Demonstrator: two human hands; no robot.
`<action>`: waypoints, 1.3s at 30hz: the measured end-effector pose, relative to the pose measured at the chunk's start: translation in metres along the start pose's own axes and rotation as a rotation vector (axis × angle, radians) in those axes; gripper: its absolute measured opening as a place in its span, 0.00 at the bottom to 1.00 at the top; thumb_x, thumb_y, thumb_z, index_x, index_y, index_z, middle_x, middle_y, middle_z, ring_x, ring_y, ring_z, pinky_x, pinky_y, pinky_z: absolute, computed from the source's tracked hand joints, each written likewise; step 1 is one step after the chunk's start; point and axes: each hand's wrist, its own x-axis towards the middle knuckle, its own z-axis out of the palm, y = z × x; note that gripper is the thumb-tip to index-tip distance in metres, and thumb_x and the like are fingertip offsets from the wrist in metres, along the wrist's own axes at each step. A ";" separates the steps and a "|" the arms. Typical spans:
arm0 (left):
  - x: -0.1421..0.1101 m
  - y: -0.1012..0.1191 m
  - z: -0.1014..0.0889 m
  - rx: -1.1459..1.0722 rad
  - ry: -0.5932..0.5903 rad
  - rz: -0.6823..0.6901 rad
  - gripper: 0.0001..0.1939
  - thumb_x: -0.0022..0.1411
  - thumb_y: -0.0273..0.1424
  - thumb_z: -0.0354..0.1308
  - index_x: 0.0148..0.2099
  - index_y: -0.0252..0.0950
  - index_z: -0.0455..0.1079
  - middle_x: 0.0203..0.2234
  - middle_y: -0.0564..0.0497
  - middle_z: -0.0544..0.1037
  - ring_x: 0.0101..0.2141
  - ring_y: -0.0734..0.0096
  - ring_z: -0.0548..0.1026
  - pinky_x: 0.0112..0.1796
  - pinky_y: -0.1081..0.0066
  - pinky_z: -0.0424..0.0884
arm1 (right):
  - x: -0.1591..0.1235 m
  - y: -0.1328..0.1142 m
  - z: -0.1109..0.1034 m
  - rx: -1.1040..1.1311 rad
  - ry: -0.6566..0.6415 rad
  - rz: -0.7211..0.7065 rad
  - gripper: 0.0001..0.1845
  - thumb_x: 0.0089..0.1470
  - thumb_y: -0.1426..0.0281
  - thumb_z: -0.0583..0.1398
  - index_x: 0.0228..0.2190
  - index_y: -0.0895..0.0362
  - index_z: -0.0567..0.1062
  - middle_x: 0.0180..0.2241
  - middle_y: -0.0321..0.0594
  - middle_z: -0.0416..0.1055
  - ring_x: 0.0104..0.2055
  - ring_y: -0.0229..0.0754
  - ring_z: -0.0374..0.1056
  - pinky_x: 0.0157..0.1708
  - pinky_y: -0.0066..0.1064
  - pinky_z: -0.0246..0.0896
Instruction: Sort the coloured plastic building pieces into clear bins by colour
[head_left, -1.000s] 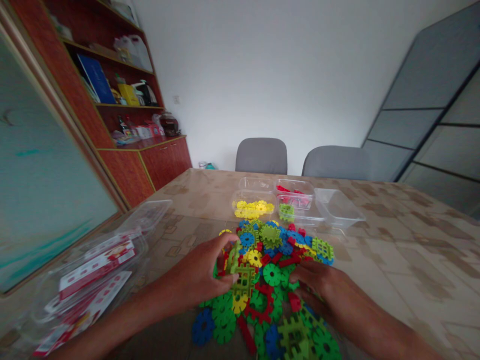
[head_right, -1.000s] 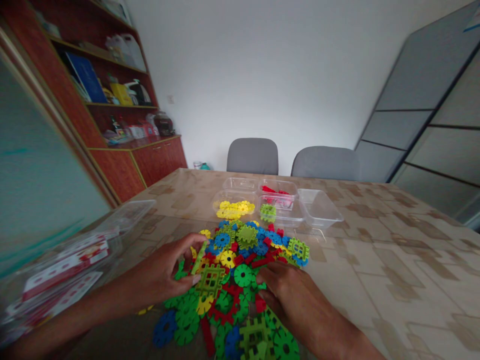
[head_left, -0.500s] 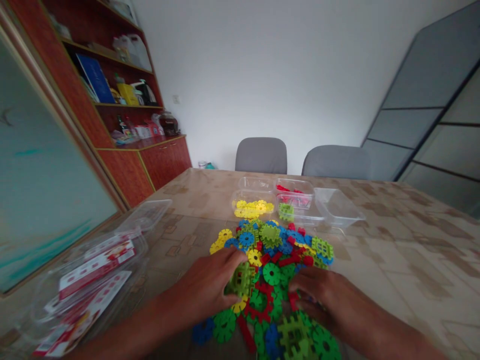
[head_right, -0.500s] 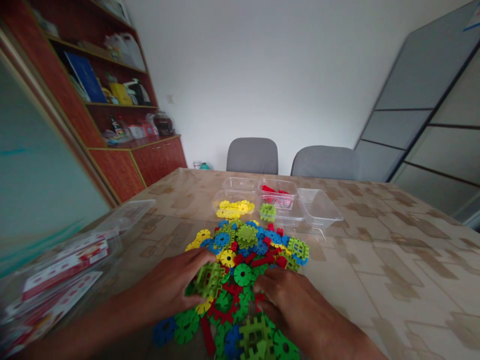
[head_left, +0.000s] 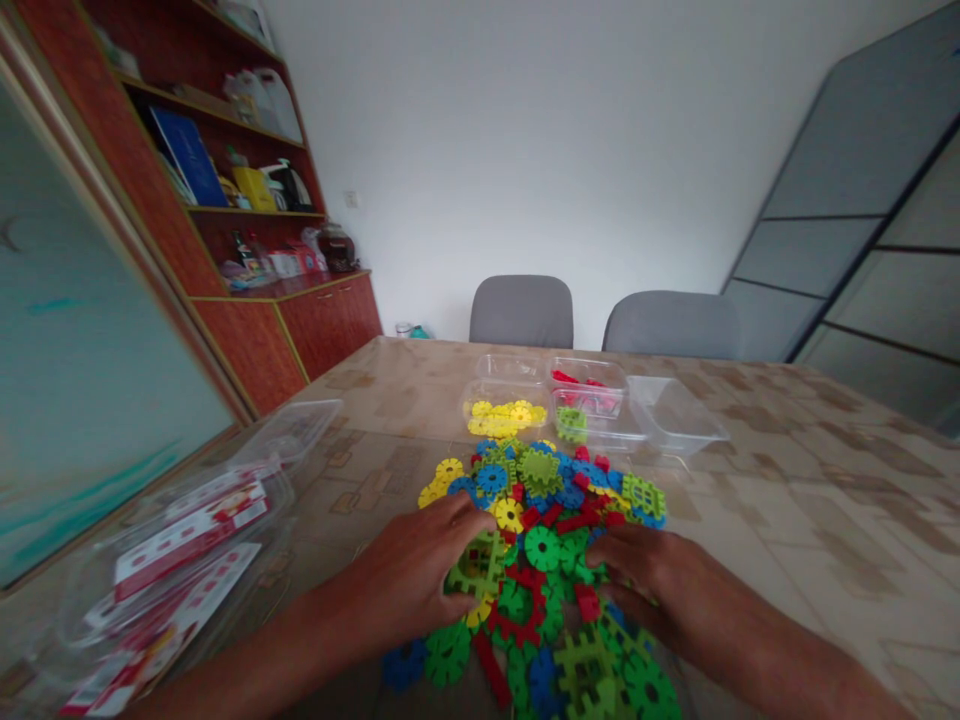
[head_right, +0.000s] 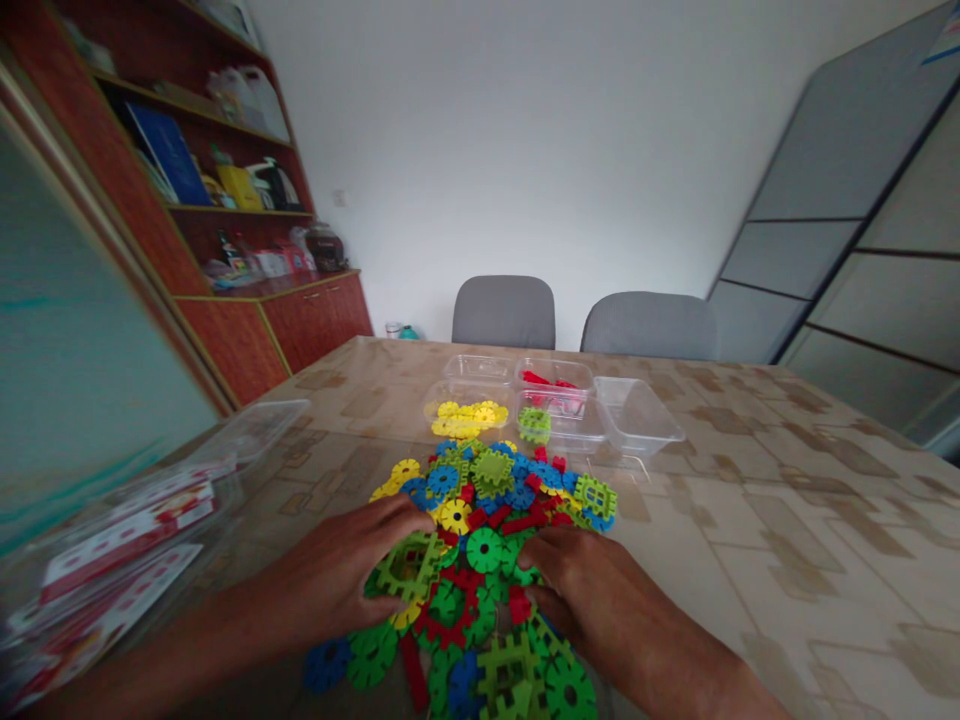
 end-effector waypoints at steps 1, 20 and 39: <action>0.000 0.002 -0.001 -0.014 -0.005 -0.005 0.28 0.51 0.28 0.63 0.55 0.44 0.63 0.49 0.48 0.69 0.49 0.54 0.69 0.47 0.62 0.65 | 0.000 0.000 0.000 0.007 0.005 -0.004 0.07 0.58 0.73 0.57 0.33 0.53 0.75 0.32 0.36 0.75 0.34 0.40 0.72 0.33 0.29 0.66; 0.013 -0.001 -0.012 -0.039 0.278 -0.244 0.26 0.58 0.33 0.56 0.59 0.40 0.57 0.49 0.45 0.73 0.47 0.55 0.73 0.49 0.62 0.66 | 0.000 0.003 -0.002 -0.063 -0.021 0.014 0.06 0.58 0.75 0.55 0.32 0.54 0.71 0.33 0.37 0.73 0.33 0.40 0.70 0.30 0.28 0.61; 0.025 0.000 0.010 -0.082 0.152 0.001 0.29 0.52 0.32 0.68 0.55 0.42 0.63 0.52 0.47 0.71 0.52 0.57 0.68 0.51 0.61 0.63 | -0.019 0.027 0.015 -0.245 -0.017 0.144 0.27 0.43 0.69 0.66 0.48 0.53 0.73 0.50 0.49 0.72 0.49 0.59 0.70 0.45 0.49 0.68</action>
